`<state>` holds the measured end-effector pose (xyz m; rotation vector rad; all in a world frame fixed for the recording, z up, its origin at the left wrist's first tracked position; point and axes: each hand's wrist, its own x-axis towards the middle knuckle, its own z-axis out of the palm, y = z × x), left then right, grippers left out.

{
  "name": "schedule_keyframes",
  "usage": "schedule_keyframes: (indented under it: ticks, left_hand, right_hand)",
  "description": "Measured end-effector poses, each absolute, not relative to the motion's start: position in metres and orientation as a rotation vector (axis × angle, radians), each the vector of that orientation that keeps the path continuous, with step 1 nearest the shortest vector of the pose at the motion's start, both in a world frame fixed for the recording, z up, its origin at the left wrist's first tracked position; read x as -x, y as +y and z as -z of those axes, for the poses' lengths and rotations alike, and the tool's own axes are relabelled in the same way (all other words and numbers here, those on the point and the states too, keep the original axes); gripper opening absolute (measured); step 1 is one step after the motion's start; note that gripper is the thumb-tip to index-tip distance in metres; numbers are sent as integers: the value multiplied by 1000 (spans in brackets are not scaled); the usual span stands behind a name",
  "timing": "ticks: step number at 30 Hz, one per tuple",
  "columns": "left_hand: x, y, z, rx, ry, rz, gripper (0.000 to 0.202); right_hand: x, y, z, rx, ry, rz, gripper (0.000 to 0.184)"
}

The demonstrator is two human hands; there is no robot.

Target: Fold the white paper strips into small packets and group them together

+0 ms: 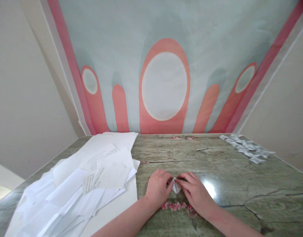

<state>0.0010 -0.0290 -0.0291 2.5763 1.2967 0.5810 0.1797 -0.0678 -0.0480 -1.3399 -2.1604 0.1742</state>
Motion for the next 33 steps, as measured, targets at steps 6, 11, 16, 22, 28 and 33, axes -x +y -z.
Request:
schedule_keyframes:
  ticks: [6,11,16,22,28,33]
  left_hand:
    - [-2,-40,16,-2830,1228,-296,19]
    - [-5,-46,14,-2887,1233,-236,23]
    - [-3,-52,17,-2877,1232,-278,30]
    - [-2,-57,23,-2849,1258,-310,49]
    - [-4,-57,23,-2840,1255,-271,59]
    - [-6,-57,21,-2839,1288,-213,62]
  right_hand:
    - [-182,-65,49,1381,-2186,-173,38]
    - [-183,-65,49,1400,-2174,-177,35]
    - [-185,-66,50,1350,-2265,-100,34]
    - [-185,-71,50,1285,-2416,100,31]
    - [-181,-76,52,1324,-2475,258,31]
    - [-178,-77,49,1347,-2458,198,31]
